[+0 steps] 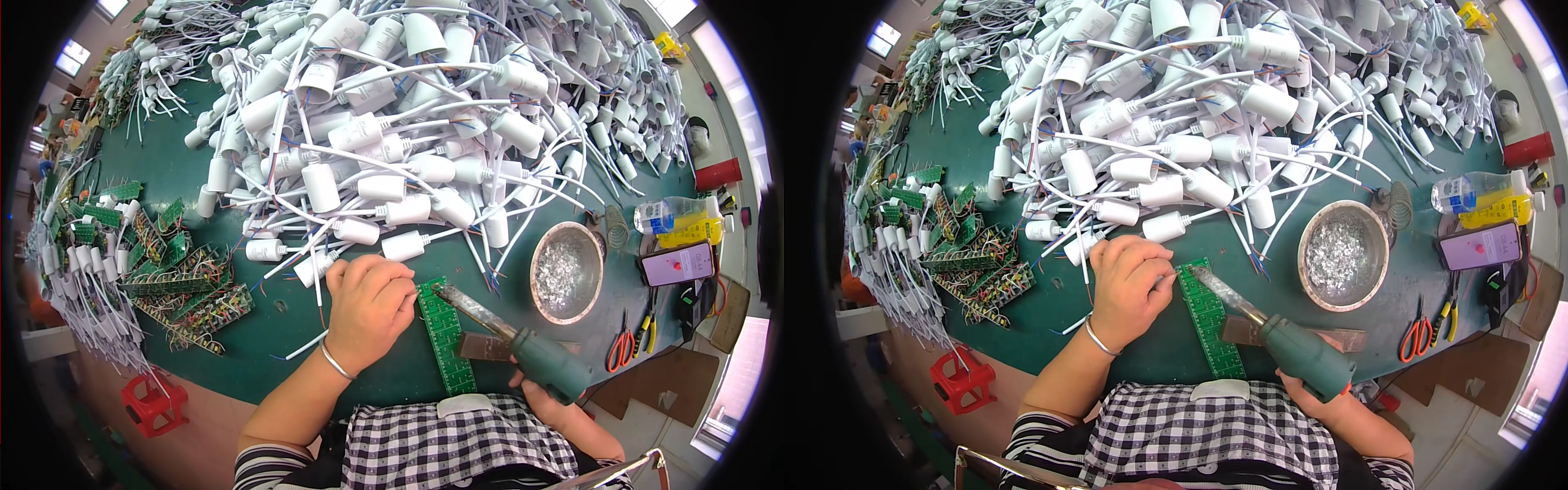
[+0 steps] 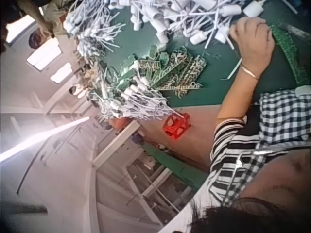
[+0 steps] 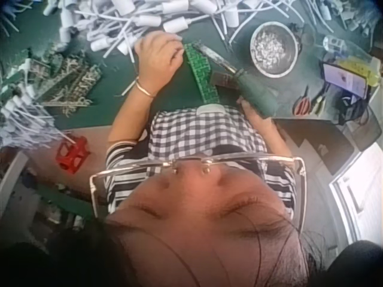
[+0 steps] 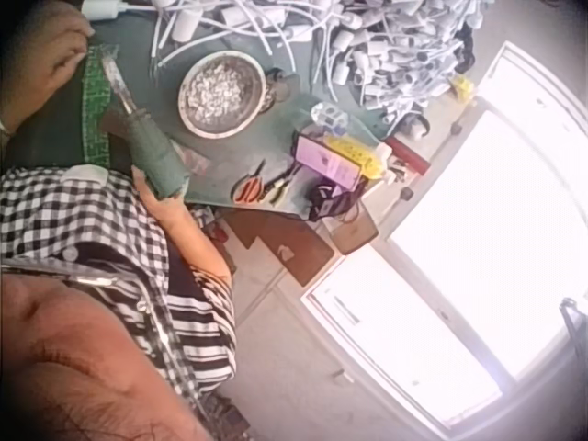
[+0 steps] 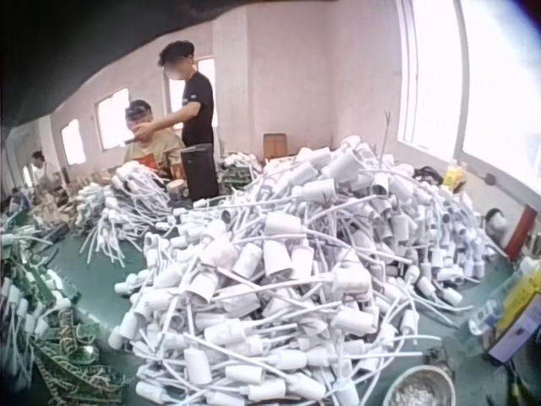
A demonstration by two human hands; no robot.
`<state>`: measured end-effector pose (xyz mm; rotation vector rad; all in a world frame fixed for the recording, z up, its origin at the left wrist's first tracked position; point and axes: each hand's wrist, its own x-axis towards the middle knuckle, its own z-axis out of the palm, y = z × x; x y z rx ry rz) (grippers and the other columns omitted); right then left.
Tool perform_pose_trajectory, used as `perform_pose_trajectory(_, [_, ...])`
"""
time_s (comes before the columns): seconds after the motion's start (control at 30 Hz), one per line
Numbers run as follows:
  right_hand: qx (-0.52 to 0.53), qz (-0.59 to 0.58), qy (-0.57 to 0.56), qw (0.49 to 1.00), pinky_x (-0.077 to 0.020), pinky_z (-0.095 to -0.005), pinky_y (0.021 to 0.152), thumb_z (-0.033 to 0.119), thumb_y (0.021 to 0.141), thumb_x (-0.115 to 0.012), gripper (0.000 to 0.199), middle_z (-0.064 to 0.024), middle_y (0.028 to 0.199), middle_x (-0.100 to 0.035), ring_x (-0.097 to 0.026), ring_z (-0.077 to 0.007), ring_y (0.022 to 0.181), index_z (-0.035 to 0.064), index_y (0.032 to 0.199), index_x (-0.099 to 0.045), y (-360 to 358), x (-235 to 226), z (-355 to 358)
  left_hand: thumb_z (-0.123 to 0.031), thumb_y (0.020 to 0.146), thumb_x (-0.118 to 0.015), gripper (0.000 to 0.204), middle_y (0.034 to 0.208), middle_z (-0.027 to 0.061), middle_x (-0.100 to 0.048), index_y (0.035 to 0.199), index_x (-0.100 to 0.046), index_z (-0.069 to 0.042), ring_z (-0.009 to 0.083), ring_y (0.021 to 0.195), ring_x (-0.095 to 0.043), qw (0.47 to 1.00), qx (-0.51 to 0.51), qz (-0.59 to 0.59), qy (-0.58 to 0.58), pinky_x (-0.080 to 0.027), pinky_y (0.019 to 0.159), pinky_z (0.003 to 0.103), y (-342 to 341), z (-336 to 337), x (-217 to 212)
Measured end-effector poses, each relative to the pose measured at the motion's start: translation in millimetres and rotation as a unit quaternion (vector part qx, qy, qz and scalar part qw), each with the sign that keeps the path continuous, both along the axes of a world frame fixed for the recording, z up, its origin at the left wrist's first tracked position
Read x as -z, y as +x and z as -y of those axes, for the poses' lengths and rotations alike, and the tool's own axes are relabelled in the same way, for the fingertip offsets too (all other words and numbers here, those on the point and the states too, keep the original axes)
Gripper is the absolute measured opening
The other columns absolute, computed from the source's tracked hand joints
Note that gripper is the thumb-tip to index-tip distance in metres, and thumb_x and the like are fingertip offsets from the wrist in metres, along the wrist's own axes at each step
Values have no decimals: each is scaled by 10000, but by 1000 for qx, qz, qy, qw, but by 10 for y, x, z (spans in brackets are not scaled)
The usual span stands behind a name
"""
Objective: Soldering components and wires onto green LED circuit boards.
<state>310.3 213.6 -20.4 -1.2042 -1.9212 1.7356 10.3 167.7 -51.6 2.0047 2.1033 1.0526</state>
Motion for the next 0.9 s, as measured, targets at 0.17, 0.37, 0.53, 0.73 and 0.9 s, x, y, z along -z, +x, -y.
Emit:
perform_pose_trajectory(0.17, [-30,39,79,996,-507,-387,830,39,769,-662,301,-119,1020,-672,-645,-302,942,31,1070,-671,-2,66,12,-90,669,-731,196,999,-37,-614,834,-630,-122,198,981,-542,1000,2,-13,-9,-326,837,404,-30,-4,-9])
perform_pose_trajectory(0.37, [-37,83,103,990,-496,-386,877,50,752,-690,304,-111,1065,-674,-629,-309,1000,48,1057,-686,-40,46,15,-98,659,-741,180,995,-62,-627,812,-654,-135,180,983,-543,999,5,-29,-17,-321,839,412,-69,-8,-33])
perform_pose_trajectory(0.53, [-57,98,112,987,-496,-392,882,60,746,-701,317,-111,1074,-673,-628,-316,999,52,1063,-686,-62,13,-5,-84,640,-749,159,946,-60,-647,769,-669,-132,179,951,-556,999,1,-28,-16,-302,840,408,-66,-3,-61])
perform_pose_trajectory(0.73, [-85,85,123,985,-497,-378,891,68,745,-698,329,-111,1069,-670,-629,-314,991,50,1073,-678,-110,-44,-48,-85,638,-748,163,942,-61,-645,771,-667,-134,179,936,-564,999,-7,-44,-15,-306,834,408,-45,-5,-65])
perform_pose_trajectory(0.9, [-107,60,226,967,-507,-353,862,57,783,-663,365,-103,1005,-673,-661,-245,916,23,1144,-618,6,26,-49,-88,640,-744,164,936,-59,-643,776,-665,-133,179,939,-565,999,-5,-52,-13,-306,830,411,-44,-10,-70])
